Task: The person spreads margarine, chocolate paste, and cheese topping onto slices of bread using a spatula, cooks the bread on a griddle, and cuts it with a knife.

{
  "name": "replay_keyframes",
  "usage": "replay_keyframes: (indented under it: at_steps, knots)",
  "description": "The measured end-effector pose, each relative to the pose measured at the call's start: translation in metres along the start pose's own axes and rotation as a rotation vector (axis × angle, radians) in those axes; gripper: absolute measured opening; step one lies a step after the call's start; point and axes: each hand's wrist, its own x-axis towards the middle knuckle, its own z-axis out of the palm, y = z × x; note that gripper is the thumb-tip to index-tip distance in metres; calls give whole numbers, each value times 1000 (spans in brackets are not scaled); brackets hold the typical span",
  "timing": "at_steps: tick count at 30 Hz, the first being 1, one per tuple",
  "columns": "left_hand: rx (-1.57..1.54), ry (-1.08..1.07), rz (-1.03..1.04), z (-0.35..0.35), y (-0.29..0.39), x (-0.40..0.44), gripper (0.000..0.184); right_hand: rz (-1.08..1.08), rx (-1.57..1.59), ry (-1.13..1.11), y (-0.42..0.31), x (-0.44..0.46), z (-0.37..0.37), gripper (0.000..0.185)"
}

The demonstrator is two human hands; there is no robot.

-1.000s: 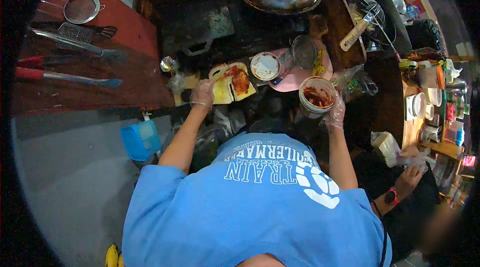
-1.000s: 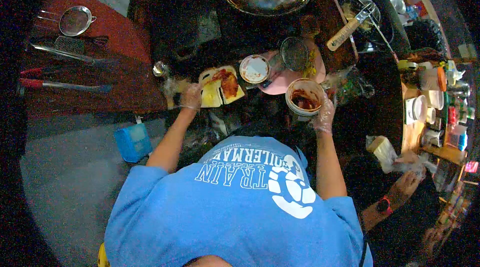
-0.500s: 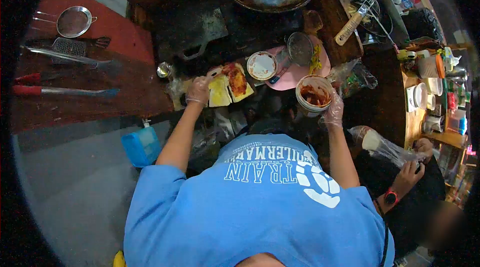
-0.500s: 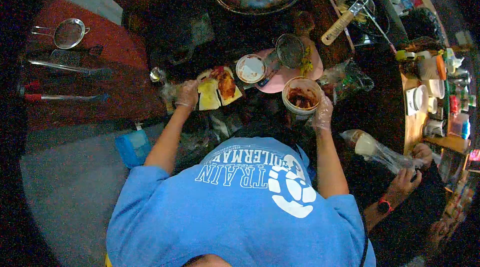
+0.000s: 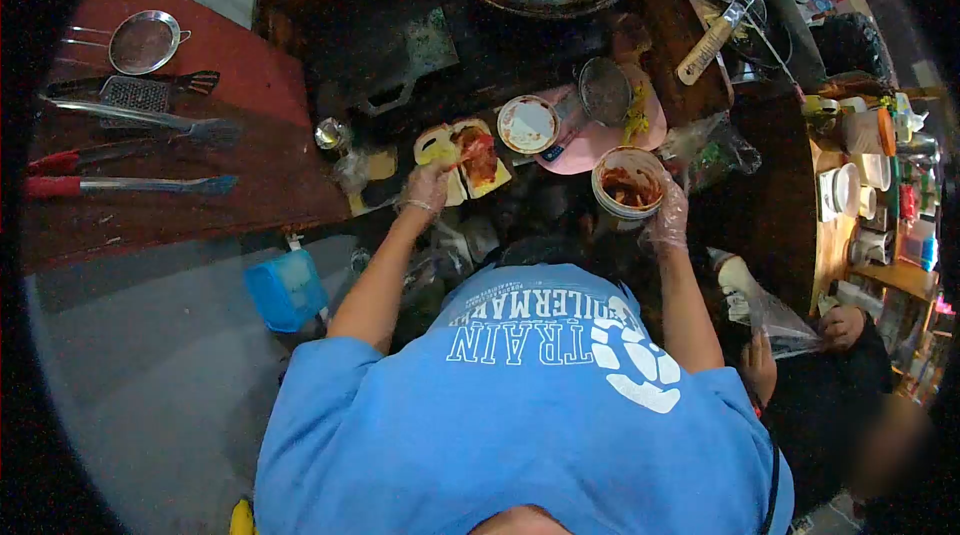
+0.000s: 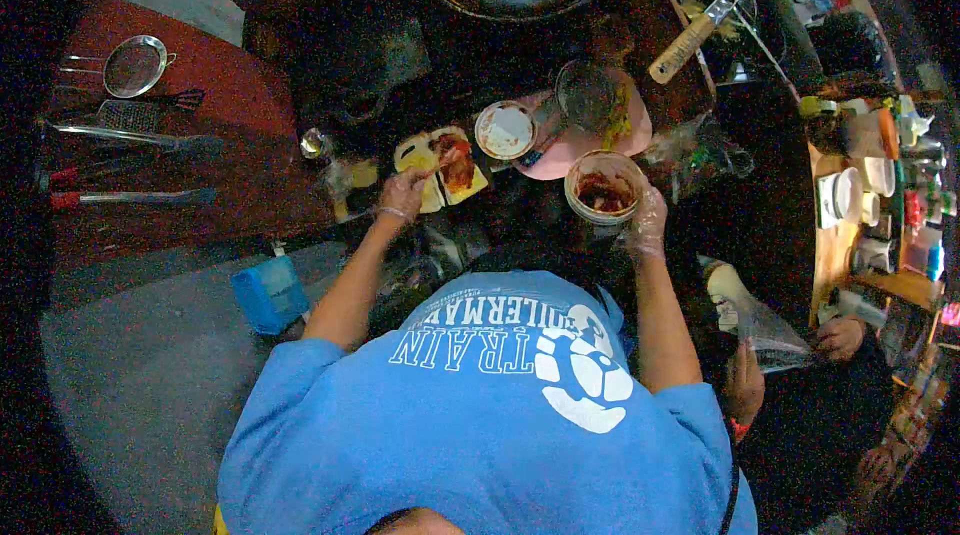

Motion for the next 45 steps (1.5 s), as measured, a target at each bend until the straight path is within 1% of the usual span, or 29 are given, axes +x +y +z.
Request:
replay_keyframes:
  at_steps: [2,3,5,6,7,9,11,13,14,17,18,19,21,24,26,29,30,33,34,35,36,37,39,41,42,45]
  knots:
    - [-7,-141,-71,-5,21,-7,18,1,-7,-10,2,2,-1,38]
    - [-5,-146,-67,-3,20,-11,18,-1,-17,-23,2,2,-2,38]
    - [34,-210,-26,0,10,-21,18,-5,-23,-33,3,3,-4,38]
    - [-41,-207,58,-2,6,-24,17,-7,5,-20,4,3,-4,37]
    - [-37,-207,61,-5,3,-28,17,-8,34,-8,4,4,-3,37]
    - [46,-333,-33,-16,2,-34,18,4,50,-7,2,3,0,37]
    - [89,-328,-38,-9,-17,-31,19,20,65,0,-3,-2,2,38]
    - [-32,-173,-65,-9,-19,-27,19,-26,24,63,-10,-8,11,32]
    - [22,-100,-120,-4,-17,-27,19,-38,-20,68,-9,-9,10,31]
    - [75,-128,-82,3,-11,-39,18,-78,28,53,1,-4,3,29]
    - [-9,-147,-83,11,-17,-46,18,-81,30,54,-1,-4,4,29]
    - [-8,-147,-80,14,-19,-53,18,-57,44,78,-3,-6,5,28]
    - [-19,-155,2,16,-18,-68,16,-33,61,103,-4,-9,6,28]
    - [-110,-147,-16,7,-13,-75,14,-60,56,89,-3,-8,4,28]
    - [-149,-136,-14,5,-11,-72,14,8,68,72,2,-6,-1,34]
    - [-148,148,-22,13,-9,-55,15,-19,-1,66,15,2,-11,35]
    - [-150,152,-21,16,-10,-55,15,-22,-2,62,12,0,-7,35]
    - [-66,36,-90,28,-11,-66,13,-81,55,67,-1,-6,12,30]
    - [-103,35,-5,32,-15,-75,12,-60,55,83,-8,-10,19,30]
    - [-103,37,-4,34,-19,-84,12,-37,58,101,-12,-12,23,30]
    - [-140,13,16,31,-17,-92,11,-10,27,57,-7,-8,14,36]
    - [-177,-13,36,24,-9,-94,11,-11,29,60,-5,-7,13,36]
    - [-179,18,55,14,-5,-88,12,-36,41,56,-1,-6,10,36]
    - [-53,114,-24,10,-14,-65,13,-49,22,56,13,3,-2,36]
    - [-19,169,14,3,-8,-53,15,-64,0,53,18,6,-7,36]
    - [45,183,60,2,-12,-20,16,-68,60,21,20,5,-7,35]
